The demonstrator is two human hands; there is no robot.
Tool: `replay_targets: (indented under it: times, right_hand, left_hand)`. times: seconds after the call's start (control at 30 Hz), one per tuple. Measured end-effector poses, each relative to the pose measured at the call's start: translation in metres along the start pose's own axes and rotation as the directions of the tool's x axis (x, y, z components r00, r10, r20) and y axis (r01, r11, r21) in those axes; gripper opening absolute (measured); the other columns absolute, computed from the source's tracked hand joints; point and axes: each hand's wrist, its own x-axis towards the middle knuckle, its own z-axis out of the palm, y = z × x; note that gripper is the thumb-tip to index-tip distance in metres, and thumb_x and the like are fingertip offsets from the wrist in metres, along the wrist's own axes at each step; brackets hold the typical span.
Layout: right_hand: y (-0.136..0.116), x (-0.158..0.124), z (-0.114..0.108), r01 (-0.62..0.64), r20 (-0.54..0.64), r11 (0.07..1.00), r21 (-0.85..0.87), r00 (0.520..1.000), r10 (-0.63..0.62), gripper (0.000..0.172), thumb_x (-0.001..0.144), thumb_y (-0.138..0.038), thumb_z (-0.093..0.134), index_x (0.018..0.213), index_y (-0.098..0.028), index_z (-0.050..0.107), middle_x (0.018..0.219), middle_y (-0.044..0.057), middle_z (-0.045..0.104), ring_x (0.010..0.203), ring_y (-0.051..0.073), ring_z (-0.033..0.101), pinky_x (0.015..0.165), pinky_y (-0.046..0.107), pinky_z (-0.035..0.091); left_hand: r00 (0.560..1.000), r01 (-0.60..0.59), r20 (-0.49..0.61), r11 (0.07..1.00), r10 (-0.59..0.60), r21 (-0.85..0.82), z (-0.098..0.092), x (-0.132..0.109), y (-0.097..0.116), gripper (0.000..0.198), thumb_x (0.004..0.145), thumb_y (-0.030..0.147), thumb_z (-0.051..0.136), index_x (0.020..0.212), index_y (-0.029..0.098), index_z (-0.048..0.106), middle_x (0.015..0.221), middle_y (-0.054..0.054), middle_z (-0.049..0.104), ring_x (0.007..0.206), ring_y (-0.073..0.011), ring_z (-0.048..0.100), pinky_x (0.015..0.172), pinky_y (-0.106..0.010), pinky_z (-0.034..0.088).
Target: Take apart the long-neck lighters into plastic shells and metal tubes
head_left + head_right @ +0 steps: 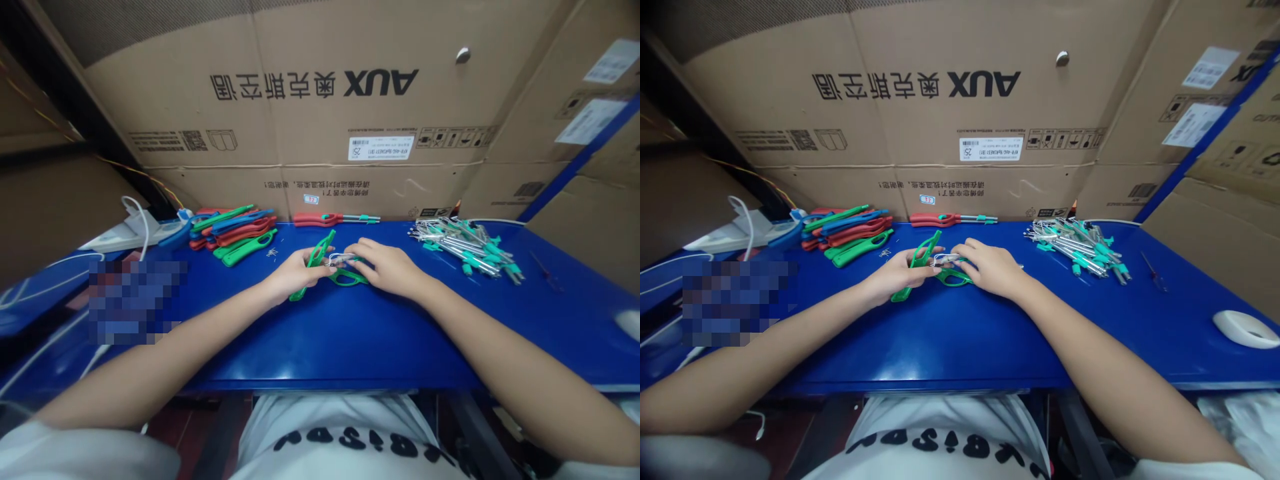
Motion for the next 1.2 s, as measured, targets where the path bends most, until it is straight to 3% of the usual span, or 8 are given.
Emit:
replay_targets:
  times: [0.1,0.2,0.33,0.57,0.7,0.83,0.97,1.2]
  right_hand:
    - [0.017,0.0,-0.012,-0.069,-0.013,0.995,-0.067,0.998,0.069,0.033,0.104,-0.042,0.041,0.123,-0.025,0.062,0.127,0.008,0.067,0.106,0.026,0.066,0.076,0.032,0.047]
    - [0.048,-0.004,-0.03,-0.274,-0.106,0.951,-0.142,0.96,0.261,0.038,0.105,-0.044,0.037,0.122,-0.021,0.061,0.129,0.013,0.067,0.114,0.031,0.063,0.08,0.037,0.048]
    - [0.099,-0.016,-0.049,-0.582,-0.167,0.761,-0.285,0.813,0.558,0.04,0.104,-0.043,0.038,0.121,-0.016,0.062,0.124,0.02,0.066,0.111,0.037,0.064,0.08,0.042,0.047]
    - [0.132,-0.027,-0.042,-0.808,-0.191,0.526,-0.264,0.579,0.793,0.056,0.097,-0.045,0.051,0.138,-0.007,0.056,0.139,0.034,0.049,0.13,0.048,0.049,0.099,0.056,0.043]
    - [0.106,-0.015,-0.034,-0.675,-0.288,0.716,-0.177,0.732,0.618,0.056,0.095,-0.042,0.053,0.139,-0.008,0.055,0.148,0.031,0.041,0.137,0.047,0.041,0.108,0.062,0.036]
    - [0.052,-0.003,-0.02,-0.024,-0.146,0.976,0.218,0.988,0.057,0.046,0.094,-0.049,0.057,0.131,-0.02,0.061,0.134,0.016,0.06,0.125,0.029,0.058,0.106,0.045,0.046]
    - [0.006,0.002,0.0,0.083,0.087,0.858,0.506,0.986,-0.146,0.036,0.095,-0.052,0.057,0.112,-0.022,0.068,0.1,0.005,0.074,0.084,0.02,0.067,0.079,0.033,0.053]
    - [0.017,0.005,0.023,-0.068,0.053,0.828,0.556,0.997,0.047,0.037,0.095,-0.051,0.051,0.098,-0.019,0.069,0.091,0.006,0.073,0.079,0.02,0.064,0.075,0.035,0.05]
  left_hand:
    - [0.971,-0.201,-0.054,0.922,0.231,0.331,-0.011,0.003,-0.004,0.056,0.077,0.034,0.079,0.128,0.017,0.064,0.111,-0.009,0.073,0.078,-0.0167,0.066,0.073,-0.031,0.052]
    - [0.903,-0.402,0.141,0.684,0.405,0.61,-0.021,0.004,-0.007,0.056,0.082,0.038,0.077,0.132,0.018,0.063,0.121,-0.012,0.071,0.108,-0.0264,0.067,0.097,-0.041,0.051]
    - [0.85,-0.526,0.379,0.553,0.366,0.646,-0.027,0.003,-0.006,0.051,0.09,0.039,0.071,0.136,0.02,0.062,0.123,-0.014,0.069,0.11,-0.0253,0.067,0.098,-0.037,0.051]
    - [0.871,-0.49,0.37,0.512,0.323,0.706,-0.032,-0.002,0.004,0.051,0.088,0.037,0.073,0.133,0.017,0.065,0.118,-0.013,0.068,0.102,-0.0247,0.068,0.093,-0.034,0.052]
    - [0.873,-0.481,0.321,0.535,0.368,0.694,-0.028,-0.004,0.005,0.06,0.087,0.043,0.073,0.141,0.019,0.059,0.116,-0.012,0.066,0.1,-0.0238,0.067,0.092,-0.036,0.052]
    - [0.865,-0.497,0.346,0.531,0.363,0.687,-0.021,-0.005,-0.001,0.064,0.089,0.038,0.071,0.147,0.02,0.052,0.118,-0.012,0.063,0.103,-0.0237,0.065,0.094,-0.037,0.053]
    - [0.838,-0.545,0.398,0.527,0.374,0.652,-0.017,-0.005,-0.006,0.064,0.086,0.022,0.069,0.148,0.019,0.051,0.127,-0.013,0.061,0.114,-0.0246,0.063,0.101,-0.036,0.05]
    - [0.861,-0.486,0.356,0.381,0.363,0.787,-0.024,-0.004,0.0,0.074,0.083,0.05,0.077,0.147,0.02,0.053,0.128,-0.015,0.064,0.116,-0.0309,0.058,0.102,-0.044,0.045]
